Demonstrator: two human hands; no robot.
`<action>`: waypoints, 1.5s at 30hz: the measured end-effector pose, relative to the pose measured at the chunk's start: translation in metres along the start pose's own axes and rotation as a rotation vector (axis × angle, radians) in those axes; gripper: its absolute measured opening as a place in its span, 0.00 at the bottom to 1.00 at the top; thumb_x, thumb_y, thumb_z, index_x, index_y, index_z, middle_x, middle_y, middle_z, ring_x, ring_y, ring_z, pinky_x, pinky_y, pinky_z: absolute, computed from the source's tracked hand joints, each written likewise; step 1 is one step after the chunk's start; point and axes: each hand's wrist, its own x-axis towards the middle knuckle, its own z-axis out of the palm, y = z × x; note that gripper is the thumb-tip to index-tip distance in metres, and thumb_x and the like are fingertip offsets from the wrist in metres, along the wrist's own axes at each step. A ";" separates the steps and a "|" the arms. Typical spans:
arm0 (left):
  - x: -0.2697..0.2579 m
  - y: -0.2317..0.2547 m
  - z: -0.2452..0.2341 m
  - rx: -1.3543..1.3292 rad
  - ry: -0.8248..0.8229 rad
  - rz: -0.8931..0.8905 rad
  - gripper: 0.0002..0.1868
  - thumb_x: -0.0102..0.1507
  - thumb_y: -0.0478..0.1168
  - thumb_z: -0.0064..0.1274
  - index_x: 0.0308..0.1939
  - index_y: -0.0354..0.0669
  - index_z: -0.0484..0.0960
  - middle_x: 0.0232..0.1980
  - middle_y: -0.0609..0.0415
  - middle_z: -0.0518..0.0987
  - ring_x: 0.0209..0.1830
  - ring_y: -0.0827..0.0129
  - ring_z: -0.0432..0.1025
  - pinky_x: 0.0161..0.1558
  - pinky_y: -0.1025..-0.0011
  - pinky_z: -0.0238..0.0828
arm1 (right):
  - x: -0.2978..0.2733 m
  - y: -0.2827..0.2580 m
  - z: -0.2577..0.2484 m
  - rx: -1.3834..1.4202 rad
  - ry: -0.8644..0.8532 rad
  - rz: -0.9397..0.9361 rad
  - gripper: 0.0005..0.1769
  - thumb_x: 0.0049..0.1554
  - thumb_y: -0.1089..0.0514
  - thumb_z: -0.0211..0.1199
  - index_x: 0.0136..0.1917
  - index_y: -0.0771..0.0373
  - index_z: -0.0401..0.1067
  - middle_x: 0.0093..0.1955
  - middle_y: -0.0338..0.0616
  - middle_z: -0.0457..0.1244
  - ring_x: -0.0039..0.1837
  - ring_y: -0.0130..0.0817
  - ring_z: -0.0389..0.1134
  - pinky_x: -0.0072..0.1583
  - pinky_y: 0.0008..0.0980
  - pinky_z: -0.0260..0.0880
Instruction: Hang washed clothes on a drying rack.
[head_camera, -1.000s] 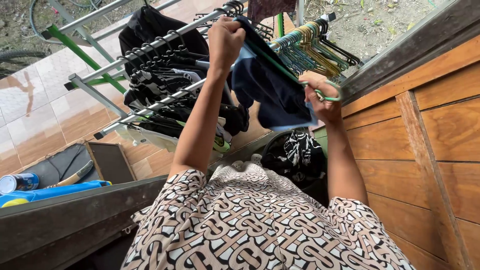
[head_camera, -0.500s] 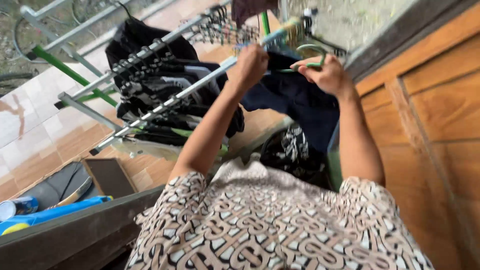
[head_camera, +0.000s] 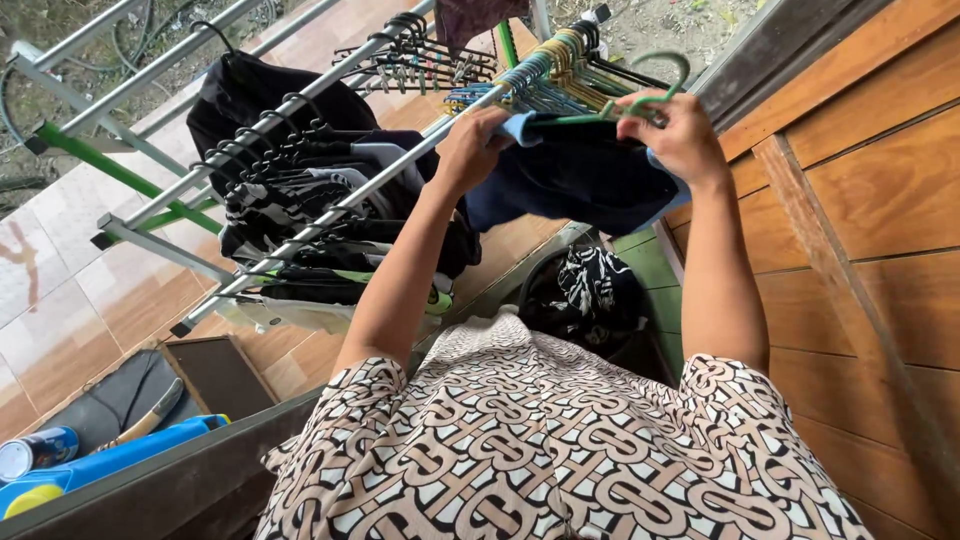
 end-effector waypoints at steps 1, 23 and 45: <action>0.000 0.000 -0.001 0.000 0.001 -0.001 0.08 0.60 0.31 0.61 0.43 0.39 0.81 0.43 0.46 0.81 0.50 0.50 0.74 0.52 0.57 0.69 | -0.004 -0.002 -0.002 0.000 -0.001 -0.001 0.15 0.65 0.52 0.66 0.59 0.65 0.78 0.45 0.39 0.71 0.43 0.25 0.71 0.47 0.29 0.74; -0.011 -0.032 -0.015 -0.065 0.217 -0.013 0.10 0.59 0.34 0.63 0.41 0.36 0.78 0.39 0.47 0.78 0.44 0.50 0.70 0.52 0.58 0.65 | -0.020 0.039 0.018 -0.248 0.182 -0.136 0.17 0.65 0.65 0.66 0.62 0.65 0.61 0.53 0.46 0.64 0.53 0.38 0.71 0.53 0.35 0.68; -0.013 -0.007 0.027 -0.174 -0.010 -0.303 0.18 0.68 0.47 0.53 0.59 0.56 0.67 0.49 0.54 0.84 0.53 0.57 0.75 0.60 0.49 0.47 | -0.030 0.057 0.038 -0.348 0.266 0.153 0.20 0.62 0.46 0.74 0.45 0.62 0.70 0.33 0.40 0.63 0.38 0.29 0.62 0.43 0.36 0.60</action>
